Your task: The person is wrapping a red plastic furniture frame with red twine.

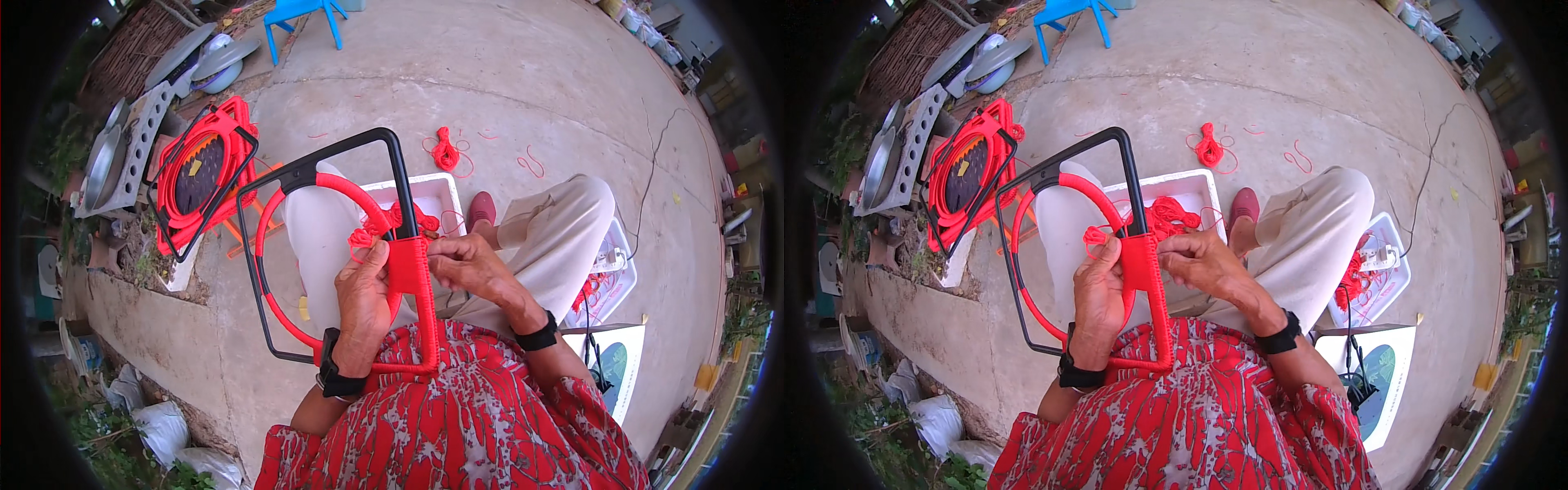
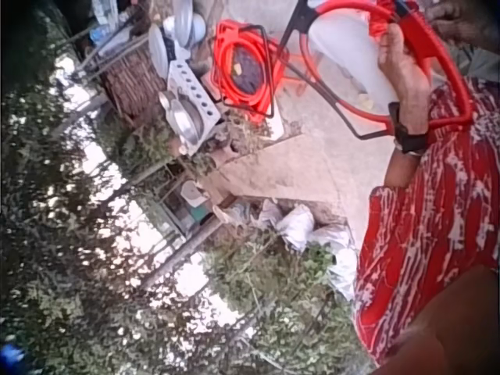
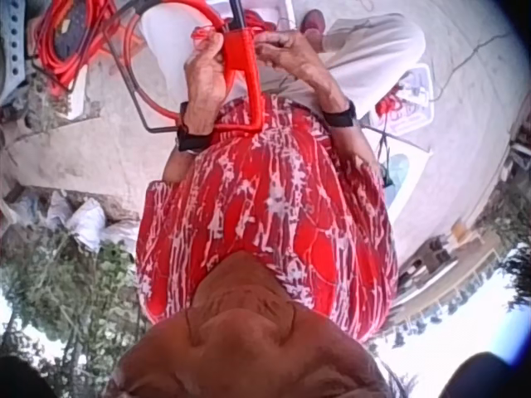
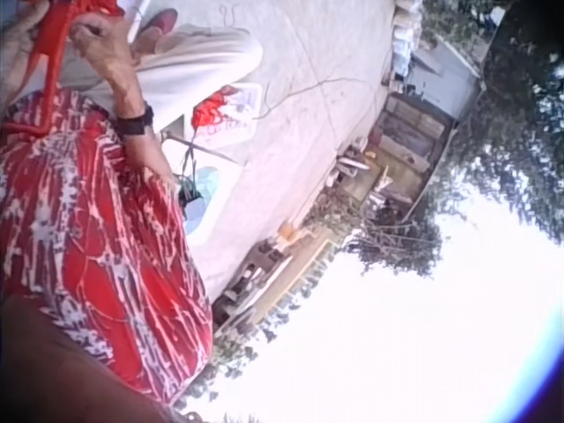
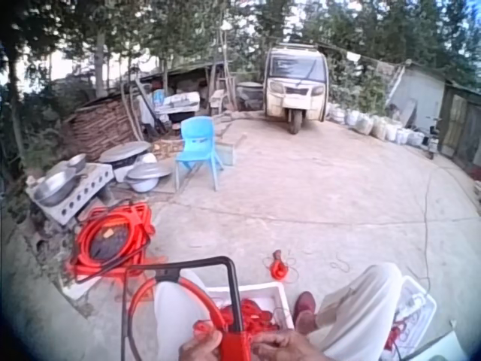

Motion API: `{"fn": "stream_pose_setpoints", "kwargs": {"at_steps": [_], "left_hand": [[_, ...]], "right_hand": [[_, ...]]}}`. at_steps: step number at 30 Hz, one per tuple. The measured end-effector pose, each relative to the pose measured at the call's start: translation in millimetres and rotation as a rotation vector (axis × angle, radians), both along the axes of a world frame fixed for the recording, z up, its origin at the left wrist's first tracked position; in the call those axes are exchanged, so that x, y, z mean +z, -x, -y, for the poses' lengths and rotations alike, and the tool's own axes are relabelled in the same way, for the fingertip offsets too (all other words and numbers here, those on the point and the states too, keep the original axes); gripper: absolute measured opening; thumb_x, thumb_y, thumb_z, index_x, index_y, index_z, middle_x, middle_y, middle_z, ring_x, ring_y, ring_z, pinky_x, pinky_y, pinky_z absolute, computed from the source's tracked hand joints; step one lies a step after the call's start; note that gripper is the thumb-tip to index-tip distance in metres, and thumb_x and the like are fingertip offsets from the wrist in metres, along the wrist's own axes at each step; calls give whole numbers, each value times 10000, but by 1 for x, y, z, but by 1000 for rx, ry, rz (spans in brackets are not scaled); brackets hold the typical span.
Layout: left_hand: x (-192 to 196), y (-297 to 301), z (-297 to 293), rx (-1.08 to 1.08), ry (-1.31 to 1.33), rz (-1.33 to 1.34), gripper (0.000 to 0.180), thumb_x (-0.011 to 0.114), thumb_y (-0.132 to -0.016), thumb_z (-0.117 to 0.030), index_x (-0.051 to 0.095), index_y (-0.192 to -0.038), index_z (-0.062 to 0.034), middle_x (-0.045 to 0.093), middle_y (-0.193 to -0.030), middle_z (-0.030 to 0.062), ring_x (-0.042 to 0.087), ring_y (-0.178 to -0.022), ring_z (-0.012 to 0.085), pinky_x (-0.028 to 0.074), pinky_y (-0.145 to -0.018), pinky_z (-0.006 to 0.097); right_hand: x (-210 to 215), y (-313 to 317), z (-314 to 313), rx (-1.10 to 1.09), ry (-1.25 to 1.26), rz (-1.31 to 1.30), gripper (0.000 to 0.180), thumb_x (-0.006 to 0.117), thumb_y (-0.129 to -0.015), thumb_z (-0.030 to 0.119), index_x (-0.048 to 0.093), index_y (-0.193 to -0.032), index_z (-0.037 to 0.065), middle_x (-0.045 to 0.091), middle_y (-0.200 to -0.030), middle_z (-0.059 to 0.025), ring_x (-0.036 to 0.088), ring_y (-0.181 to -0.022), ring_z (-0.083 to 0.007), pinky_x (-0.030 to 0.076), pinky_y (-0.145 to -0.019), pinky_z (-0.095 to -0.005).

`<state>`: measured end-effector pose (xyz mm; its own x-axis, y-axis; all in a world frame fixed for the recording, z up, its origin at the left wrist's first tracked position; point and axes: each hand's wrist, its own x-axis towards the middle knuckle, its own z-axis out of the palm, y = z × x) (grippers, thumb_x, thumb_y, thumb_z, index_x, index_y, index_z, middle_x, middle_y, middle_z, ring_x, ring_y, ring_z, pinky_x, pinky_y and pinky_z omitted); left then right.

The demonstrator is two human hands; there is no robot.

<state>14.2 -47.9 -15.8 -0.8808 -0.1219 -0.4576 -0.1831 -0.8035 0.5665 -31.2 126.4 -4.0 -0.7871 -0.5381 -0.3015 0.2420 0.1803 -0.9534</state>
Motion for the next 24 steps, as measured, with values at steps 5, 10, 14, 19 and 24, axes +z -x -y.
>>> {"fn": "stream_pose_setpoints", "kwargs": {"at_steps": [5,10,14,19,24], "left_hand": [[-1,-2,-3,22,45,-48,180,617,-902,-109,599,-1040,3,634,-886,62,623,-770,137,536,-718,272],[-6,-4,-3,69,70,-52,185,617,-899,-97,601,-1049,11,639,-914,68,627,-791,137,539,-717,272],[-4,-4,-2,114,105,-51,184,627,-890,-85,607,-1045,12,639,-923,66,631,-802,137,546,-716,269],[-7,-3,-2,120,132,-60,176,633,-882,-71,610,-1035,13,638,-918,64,633,-792,135,554,-708,269],[-6,-4,-4,132,102,-71,152,633,-882,-70,616,-1010,12,643,-905,64,635,-771,131,551,-687,259]], "right_hand": [[-22,-3,19,-218,159,52,218,536,-937,140,631,-1104,37,491,-604,28,425,-484,-44,335,-431,-212],[-14,10,17,-405,294,125,274,570,-921,139,590,-1173,34,458,-613,47,389,-482,-35,307,-431,-207],[-3,-1,11,-473,303,172,302,573,-923,124,569,-1208,23,396,-615,74,339,-497,-33,284,-442,-215],[3,-7,18,-328,111,-187,294,596,-898,96,584,-1185,29,442,-628,69,395,-528,-18,321,-457,-203],[-13,4,26,-353,86,-101,185,568,-915,101,667,-1047,19,476,-593,77,423,-543,-1,349,-464,-191]]}}
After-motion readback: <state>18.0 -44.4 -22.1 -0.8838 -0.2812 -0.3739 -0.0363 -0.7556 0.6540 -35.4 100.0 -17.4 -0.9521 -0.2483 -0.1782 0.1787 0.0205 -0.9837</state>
